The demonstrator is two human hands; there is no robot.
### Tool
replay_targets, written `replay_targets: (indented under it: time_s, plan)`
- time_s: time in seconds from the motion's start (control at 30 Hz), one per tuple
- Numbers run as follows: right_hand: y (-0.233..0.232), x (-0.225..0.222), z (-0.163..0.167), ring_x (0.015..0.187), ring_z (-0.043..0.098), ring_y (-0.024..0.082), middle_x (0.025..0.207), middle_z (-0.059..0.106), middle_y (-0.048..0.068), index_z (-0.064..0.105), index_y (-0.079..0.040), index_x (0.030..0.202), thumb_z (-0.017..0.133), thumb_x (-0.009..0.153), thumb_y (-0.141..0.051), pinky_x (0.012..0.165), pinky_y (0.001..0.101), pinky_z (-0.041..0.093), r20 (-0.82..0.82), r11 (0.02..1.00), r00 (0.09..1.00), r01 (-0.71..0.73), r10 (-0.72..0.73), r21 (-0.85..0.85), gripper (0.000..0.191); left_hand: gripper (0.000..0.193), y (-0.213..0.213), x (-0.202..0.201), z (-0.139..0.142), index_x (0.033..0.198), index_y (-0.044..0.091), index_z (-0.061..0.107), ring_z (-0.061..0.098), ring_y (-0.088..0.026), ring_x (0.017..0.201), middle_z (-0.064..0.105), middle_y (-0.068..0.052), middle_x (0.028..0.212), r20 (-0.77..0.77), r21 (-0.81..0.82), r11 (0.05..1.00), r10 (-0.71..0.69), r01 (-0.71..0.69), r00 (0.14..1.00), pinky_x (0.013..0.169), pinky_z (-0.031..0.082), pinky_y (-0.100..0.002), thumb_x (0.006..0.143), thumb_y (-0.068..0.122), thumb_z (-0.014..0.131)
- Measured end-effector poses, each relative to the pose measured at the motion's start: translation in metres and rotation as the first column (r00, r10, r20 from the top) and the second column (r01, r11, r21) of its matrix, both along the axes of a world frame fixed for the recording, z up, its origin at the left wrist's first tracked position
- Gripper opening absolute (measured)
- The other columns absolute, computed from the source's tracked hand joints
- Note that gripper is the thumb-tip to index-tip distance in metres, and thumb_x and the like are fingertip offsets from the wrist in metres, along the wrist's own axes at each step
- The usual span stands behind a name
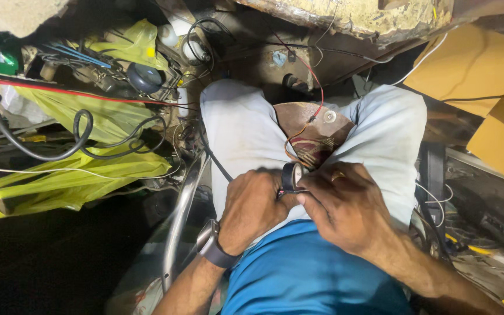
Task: The person solders and insulates wires connected to a small green circuit board. They use a soldering iron to join wires, then wrap the connections with black electrical tape. The person also uses pliers and a screwdriver to strip and adjust the wires.
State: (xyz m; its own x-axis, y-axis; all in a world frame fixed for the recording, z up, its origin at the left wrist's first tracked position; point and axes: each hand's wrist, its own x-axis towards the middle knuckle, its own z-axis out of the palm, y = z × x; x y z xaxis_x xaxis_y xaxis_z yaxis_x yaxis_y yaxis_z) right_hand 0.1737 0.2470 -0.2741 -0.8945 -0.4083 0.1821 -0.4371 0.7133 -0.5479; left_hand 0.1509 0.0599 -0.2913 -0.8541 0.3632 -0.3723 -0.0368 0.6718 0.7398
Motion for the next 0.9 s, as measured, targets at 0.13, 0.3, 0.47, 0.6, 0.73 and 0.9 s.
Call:
replay_targets:
  time_s: [0.13, 0.3, 0.47, 0.6, 0.73, 0.9]
  plan:
    - [-0.005, 0.004, -0.012, 0.079, 0.066, 0.032, 0.084, 0.068, 0.01, 0.069, -0.009, 0.091, 0.072, 0.09, -0.02, 0.07, 0.045, 0.051, 0.182, 0.997, 0.983, -0.041, 0.029, 0.062, 0.012, 0.035, -0.003, 0.004, -0.009, 0.083, 0.006, 0.075, 0.067, -0.039, 0.076, 0.07, -0.019, 0.075, 0.013, -0.096, 0.995, -0.033, 0.034, 0.999, 0.066, 0.051, -0.049, 0.078, 0.039, 0.084]
    - [0.005, 0.01, -0.024, 0.079, 0.068, 0.032, 0.088, 0.072, 0.011, 0.073, -0.01, 0.094, 0.061, 0.098, -0.018, 0.067, 0.0446, 0.054, 0.468, 0.996, 0.884, 0.048, -0.009, -0.071, 0.015, 0.023, -0.018, 0.002, -0.024, 0.101, 0.005, 0.073, 0.065, -0.016, 0.078, 0.073, -0.004, 0.085, 0.401, 0.483, 0.855, -0.022, -0.191, 0.916, 0.07, 0.054, -0.032, 0.085, 0.02, 0.083]
    - [0.016, 0.013, -0.039, 0.068, 0.065, 0.022, 0.08, 0.07, 0.009, 0.071, -0.005, 0.096, 0.062, 0.095, -0.022, 0.061, 0.0365, 0.051, 0.655, 0.966, 0.747, 0.238, -0.115, -0.103, 0.019, 0.029, -0.024, 0.002, -0.032, 0.116, 0.005, 0.064, 0.062, -0.005, 0.09, 0.069, 0.004, 0.098, 0.577, 0.692, 0.607, -0.139, -0.391, 0.805, 0.08, 0.053, -0.022, 0.089, 0.005, 0.076]
    - [0.019, 0.024, -0.055, 0.073, 0.049, 0.008, 0.081, 0.062, 0.0, 0.07, 0.002, 0.104, 0.062, 0.097, -0.019, 0.063, 0.025, 0.042, 0.848, 0.74, 0.517, 0.524, 0.117, -0.422, 0.023, 0.035, -0.027, 0.009, -0.029, 0.124, 0.001, 0.068, 0.051, -0.007, 0.082, 0.061, 0.001, 0.092, 0.545, 0.719, 0.565, -0.097, -0.405, 0.833, 0.073, 0.045, -0.023, 0.09, 0.004, 0.078]
    - [0.022, 0.036, -0.069, 0.061, 0.038, 0.005, 0.072, 0.049, -0.005, 0.069, 0.004, 0.116, 0.067, 0.091, -0.017, 0.052, 0.0214, 0.03, 0.921, 0.586, 0.329, 0.712, 0.208, -0.386, 0.033, 0.038, -0.033, 0.011, -0.025, 0.125, 0.004, 0.071, 0.054, -0.009, 0.082, 0.065, 0.0, 0.101, 0.244, 0.715, 0.683, -0.045, -0.149, 0.969, 0.073, 0.05, -0.025, 0.087, 0.005, 0.08]
    - [0.031, 0.035, -0.074, 0.074, 0.065, 0.016, 0.085, 0.07, 0.005, 0.064, 0.002, 0.109, 0.068, 0.096, -0.017, 0.067, 0.0301, 0.053, 0.845, 0.439, 0.299, 0.749, 0.443, -0.496, 0.023, 0.035, -0.038, 0.006, -0.014, 0.125, 0.009, 0.076, 0.063, -0.015, 0.093, 0.066, -0.004, 0.1, 0.102, 0.677, 0.736, -0.105, 0.009, 0.989, 0.085, 0.054, -0.028, 0.09, 0.009, 0.079]
